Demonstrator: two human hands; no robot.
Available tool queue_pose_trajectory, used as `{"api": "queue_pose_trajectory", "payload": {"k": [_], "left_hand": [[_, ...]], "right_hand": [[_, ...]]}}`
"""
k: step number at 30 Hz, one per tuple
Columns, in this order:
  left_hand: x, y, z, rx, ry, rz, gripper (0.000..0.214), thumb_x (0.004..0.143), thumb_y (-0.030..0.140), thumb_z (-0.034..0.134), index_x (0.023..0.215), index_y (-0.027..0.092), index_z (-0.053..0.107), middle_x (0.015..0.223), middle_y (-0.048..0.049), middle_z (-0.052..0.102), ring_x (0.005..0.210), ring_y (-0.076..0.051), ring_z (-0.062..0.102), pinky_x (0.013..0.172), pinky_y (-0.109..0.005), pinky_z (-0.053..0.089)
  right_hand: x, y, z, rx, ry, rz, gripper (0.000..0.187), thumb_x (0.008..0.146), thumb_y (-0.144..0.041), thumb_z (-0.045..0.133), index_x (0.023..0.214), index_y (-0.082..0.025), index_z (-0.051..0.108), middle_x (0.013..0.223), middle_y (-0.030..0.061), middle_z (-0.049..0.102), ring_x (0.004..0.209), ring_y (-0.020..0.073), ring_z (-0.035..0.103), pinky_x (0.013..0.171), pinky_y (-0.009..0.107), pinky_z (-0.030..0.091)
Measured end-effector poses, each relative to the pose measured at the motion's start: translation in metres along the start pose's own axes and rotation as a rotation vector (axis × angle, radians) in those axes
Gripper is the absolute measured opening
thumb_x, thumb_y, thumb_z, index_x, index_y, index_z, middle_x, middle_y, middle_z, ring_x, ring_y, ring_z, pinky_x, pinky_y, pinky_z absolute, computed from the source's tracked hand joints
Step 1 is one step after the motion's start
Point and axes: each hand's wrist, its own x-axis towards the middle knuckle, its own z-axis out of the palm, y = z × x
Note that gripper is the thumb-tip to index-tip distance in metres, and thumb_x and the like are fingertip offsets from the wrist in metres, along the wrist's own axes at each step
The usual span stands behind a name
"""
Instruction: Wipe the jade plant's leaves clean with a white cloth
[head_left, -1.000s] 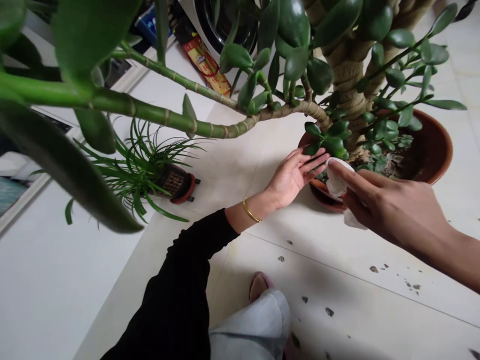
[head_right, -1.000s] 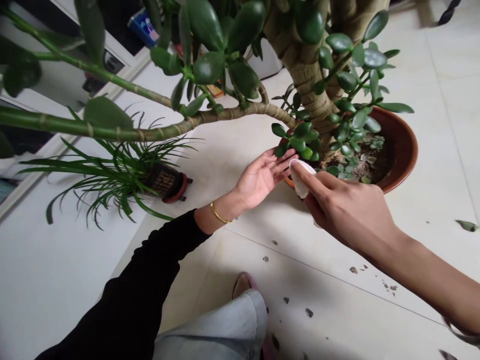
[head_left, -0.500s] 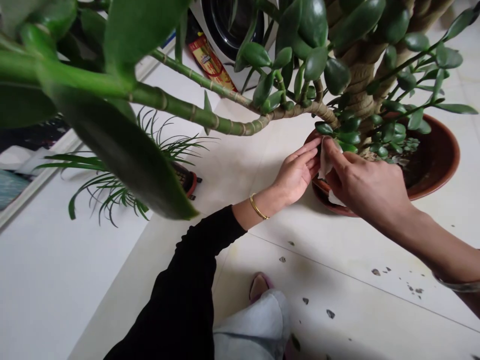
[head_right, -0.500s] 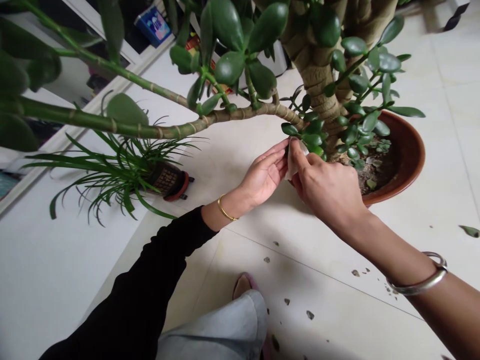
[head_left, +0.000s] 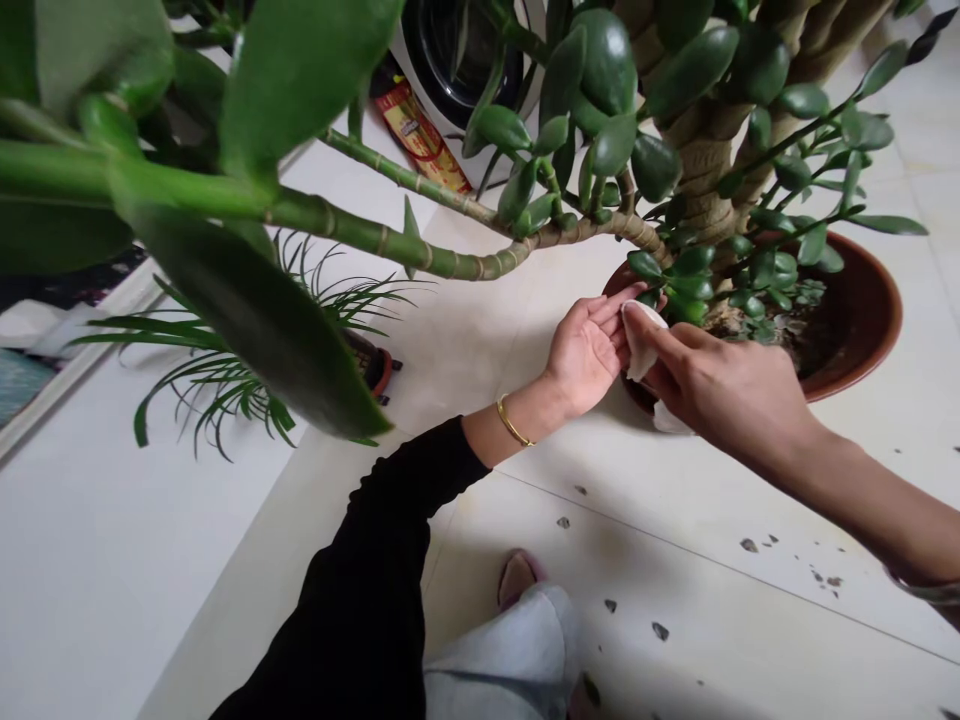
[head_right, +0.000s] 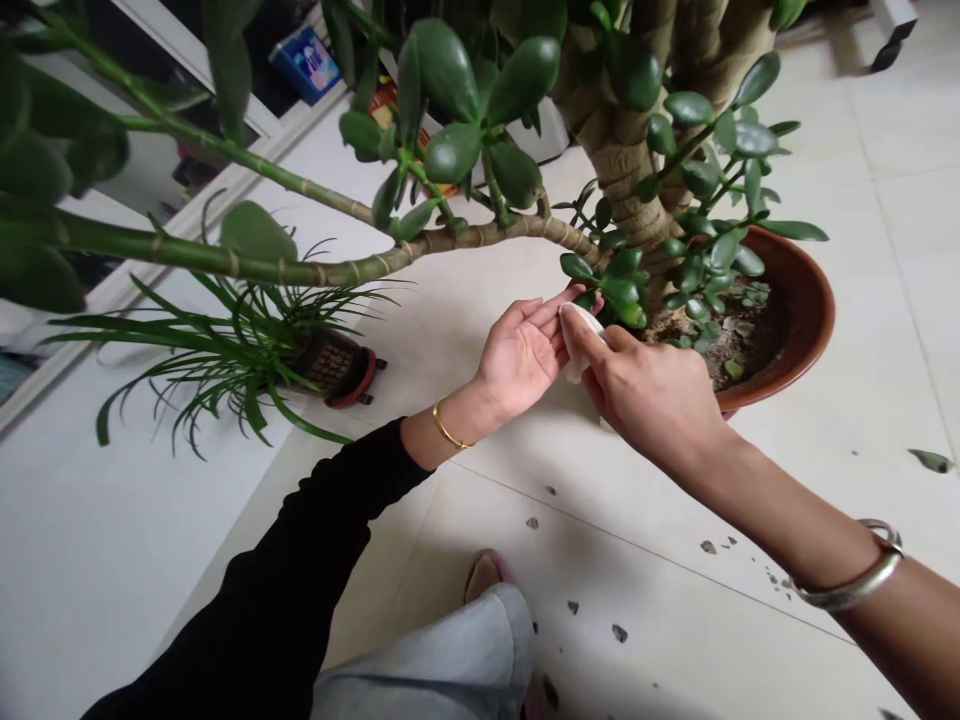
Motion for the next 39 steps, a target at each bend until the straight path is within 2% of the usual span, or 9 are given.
{"api": "queue_pose_trajectory", "payload": {"k": [4, 9, 11, 14, 17, 22, 26, 35, 39], "left_hand": [[0.001, 0.000, -0.001, -0.016, 0.024, -0.005, 0.052, 0.101, 0.026, 0.048, 0.149, 0.017, 0.064, 0.146, -0.0092, 0.072, 0.146, -0.021, 0.060, 0.121, -0.029, 0.044], [0.000, 0.000, -0.005, 0.028, -0.041, 0.015, 0.047, 0.099, 0.026, 0.049, 0.140, 0.016, 0.069, 0.140, -0.0120, 0.075, 0.141, -0.023, 0.064, 0.119, -0.033, 0.047], [-0.001, 0.001, -0.006, 0.056, -0.070, -0.004, 0.041, 0.099, 0.026, 0.050, 0.133, 0.016, 0.071, 0.137, -0.0133, 0.075, 0.138, -0.024, 0.066, 0.115, -0.033, 0.050], [-0.003, 0.001, -0.005, 0.061, -0.083, -0.049, 0.030, 0.100, 0.026, 0.053, 0.123, 0.019, 0.072, 0.130, -0.0116, 0.076, 0.133, -0.024, 0.069, 0.108, -0.033, 0.053], [-0.003, -0.001, -0.001, 0.000, -0.087, -0.054, 0.024, 0.099, 0.027, 0.057, 0.117, 0.022, 0.071, 0.121, -0.0082, 0.076, 0.126, -0.023, 0.072, 0.107, -0.036, 0.055], [0.001, -0.008, 0.006, -0.088, -0.068, -0.048, 0.023, 0.095, 0.023, 0.063, 0.117, 0.024, 0.071, 0.121, -0.0041, 0.074, 0.127, -0.021, 0.070, 0.110, -0.036, 0.054], [0.005, -0.011, 0.010, -0.097, -0.022, -0.026, 0.023, 0.095, 0.021, 0.063, 0.116, 0.023, 0.071, 0.123, -0.0031, 0.074, 0.131, -0.020, 0.068, 0.111, -0.034, 0.053], [0.007, -0.010, 0.008, -0.083, 0.004, -0.046, 0.022, 0.096, 0.023, 0.063, 0.117, 0.022, 0.071, 0.126, -0.0051, 0.074, 0.132, -0.021, 0.068, 0.112, -0.035, 0.054], [0.005, -0.012, 0.010, -0.052, -0.018, -0.047, 0.021, 0.097, 0.024, 0.063, 0.116, 0.023, 0.071, 0.124, -0.0046, 0.075, 0.132, -0.021, 0.068, 0.114, -0.035, 0.053]], "right_hand": [[0.002, 0.003, -0.002, -0.010, 0.040, 0.041, 0.062, 0.108, -0.033, 0.034, 0.168, -0.021, 0.044, 0.107, 0.0150, 0.078, 0.064, 0.0184, 0.064, 0.053, 0.032, 0.018], [-0.011, 0.010, 0.010, 0.085, 0.021, -0.137, 0.062, 0.105, -0.029, 0.043, 0.166, -0.029, 0.047, 0.110, 0.0074, 0.081, 0.055, 0.0134, 0.058, 0.050, 0.029, 0.020], [-0.022, 0.015, 0.014, 0.101, 0.118, -0.173, 0.059, 0.105, -0.029, 0.046, 0.163, -0.030, 0.052, 0.110, 0.0054, 0.082, 0.055, 0.0129, 0.059, 0.049, 0.028, 0.023], [-0.033, 0.025, 0.011, 0.073, 0.325, -0.175, 0.052, 0.107, -0.030, 0.046, 0.156, -0.023, 0.062, 0.104, 0.0057, 0.084, 0.058, 0.0144, 0.064, 0.048, 0.028, 0.030], [-0.034, 0.032, 0.001, 0.021, 0.404, -0.130, 0.051, 0.108, -0.031, 0.045, 0.153, -0.018, 0.064, 0.100, 0.0061, 0.084, 0.056, 0.0153, 0.064, 0.047, 0.029, 0.030], [-0.016, 0.023, -0.013, -0.103, 0.263, -0.001, 0.056, 0.106, -0.032, 0.044, 0.159, -0.022, 0.058, 0.092, 0.0043, 0.082, 0.053, 0.0150, 0.059, 0.047, 0.030, 0.019], [-0.003, 0.010, -0.017, -0.154, 0.143, 0.018, 0.056, 0.109, -0.037, 0.038, 0.161, -0.022, 0.055, 0.087, 0.0058, 0.080, 0.054, 0.0150, 0.058, 0.049, 0.031, 0.015], [-0.016, 0.020, -0.014, -0.174, 0.117, 0.110, 0.059, 0.107, -0.035, 0.042, 0.164, -0.026, 0.051, 0.097, 0.0057, 0.082, 0.057, 0.0166, 0.061, 0.050, 0.031, 0.015], [-0.016, 0.022, -0.010, -0.180, 0.160, 0.096, 0.058, 0.106, -0.035, 0.042, 0.162, -0.026, 0.053, 0.092, 0.0046, 0.082, 0.053, 0.0162, 0.057, 0.049, 0.031, 0.014]]}}
